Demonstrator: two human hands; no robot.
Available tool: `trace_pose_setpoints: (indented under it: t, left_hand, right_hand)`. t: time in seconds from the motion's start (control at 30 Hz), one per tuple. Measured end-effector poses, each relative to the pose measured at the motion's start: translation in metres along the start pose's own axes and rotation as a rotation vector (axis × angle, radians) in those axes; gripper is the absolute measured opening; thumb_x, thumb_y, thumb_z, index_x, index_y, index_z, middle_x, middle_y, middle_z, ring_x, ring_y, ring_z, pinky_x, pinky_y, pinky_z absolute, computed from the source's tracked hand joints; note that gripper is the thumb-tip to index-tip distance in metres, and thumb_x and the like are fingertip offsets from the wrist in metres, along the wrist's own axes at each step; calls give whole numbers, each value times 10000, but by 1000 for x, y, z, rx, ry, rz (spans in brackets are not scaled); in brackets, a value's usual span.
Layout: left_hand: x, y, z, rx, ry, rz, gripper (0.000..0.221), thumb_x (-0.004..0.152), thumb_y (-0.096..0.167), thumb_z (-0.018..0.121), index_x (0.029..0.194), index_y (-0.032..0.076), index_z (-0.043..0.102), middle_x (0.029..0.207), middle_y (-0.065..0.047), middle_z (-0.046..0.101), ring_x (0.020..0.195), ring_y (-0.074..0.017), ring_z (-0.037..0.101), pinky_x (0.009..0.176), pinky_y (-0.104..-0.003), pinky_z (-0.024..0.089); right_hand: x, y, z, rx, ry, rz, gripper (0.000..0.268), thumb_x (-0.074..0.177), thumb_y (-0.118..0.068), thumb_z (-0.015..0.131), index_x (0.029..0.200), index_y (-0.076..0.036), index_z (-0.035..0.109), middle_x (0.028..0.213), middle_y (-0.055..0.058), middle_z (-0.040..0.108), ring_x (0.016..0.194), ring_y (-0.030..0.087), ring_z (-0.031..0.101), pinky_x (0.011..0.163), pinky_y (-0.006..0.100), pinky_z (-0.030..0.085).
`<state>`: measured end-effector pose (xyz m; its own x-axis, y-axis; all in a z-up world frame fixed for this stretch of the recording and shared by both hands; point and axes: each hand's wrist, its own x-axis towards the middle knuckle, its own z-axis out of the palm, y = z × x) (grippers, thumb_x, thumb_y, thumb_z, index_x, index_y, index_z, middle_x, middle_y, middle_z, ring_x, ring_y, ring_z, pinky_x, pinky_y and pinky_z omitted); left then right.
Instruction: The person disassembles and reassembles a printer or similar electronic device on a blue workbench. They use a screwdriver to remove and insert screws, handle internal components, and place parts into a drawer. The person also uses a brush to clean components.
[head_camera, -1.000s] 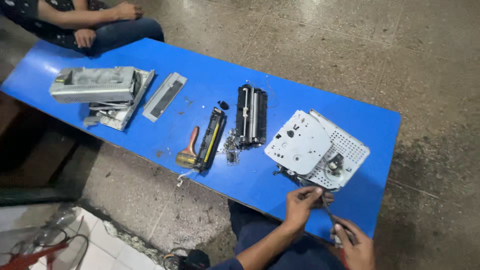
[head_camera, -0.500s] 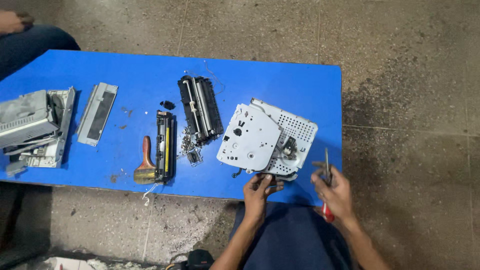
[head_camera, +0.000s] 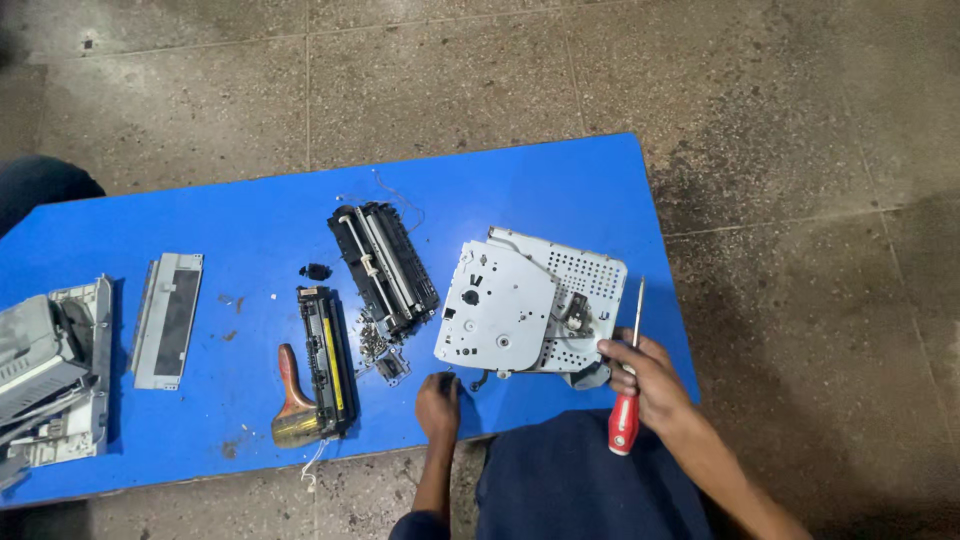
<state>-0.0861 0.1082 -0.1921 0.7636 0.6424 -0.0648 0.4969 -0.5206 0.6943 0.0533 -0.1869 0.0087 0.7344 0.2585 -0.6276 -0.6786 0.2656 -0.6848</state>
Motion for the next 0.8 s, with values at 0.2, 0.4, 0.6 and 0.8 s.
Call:
trace_pose_setpoints:
  t: [0.2,0.4,0.6,0.8]
  left_hand:
    - [5,46,-22,-389,170,-184,210,892,137,783,1062,31,721,948,-149,700,843,-339,660,757,-455,535]
    - [-50,174,-41,-1809,92,-398,708,855,186,684,1492,101,386,1229,-96,657,1038,-221,680,896,-362,573]
    - [-35,217,-45,-1298,3,-133,784,827,-47,779,1479,-12,345,1300,-196,636,1184,-287,639,1033,-457,519]
    - [46,195,-62,-1246,-414,38,925,768,-50,796,1546,-9,297,1409,-191,595,1296,-289,594,1132,-439,474]
  right_hand:
    - [-15,29,25,4,-123,0,167,890,-76,719,1001,-67,594,636,-38,471,438,29,373,384,202,287]
    - [-19,23,21,-128,-233,6,188,894,-54,721,1001,-40,567,678,-15,525,457,45,411,408,217,320]
    - [-18,8,-4,-156,-373,122,224,959,-135,676,1129,-46,561,655,-3,492,486,59,432,422,208,339]
    - [-31,-12,-68,-167,-335,254,375,952,-168,509,1309,-51,495,908,101,651,679,180,630,590,318,546]
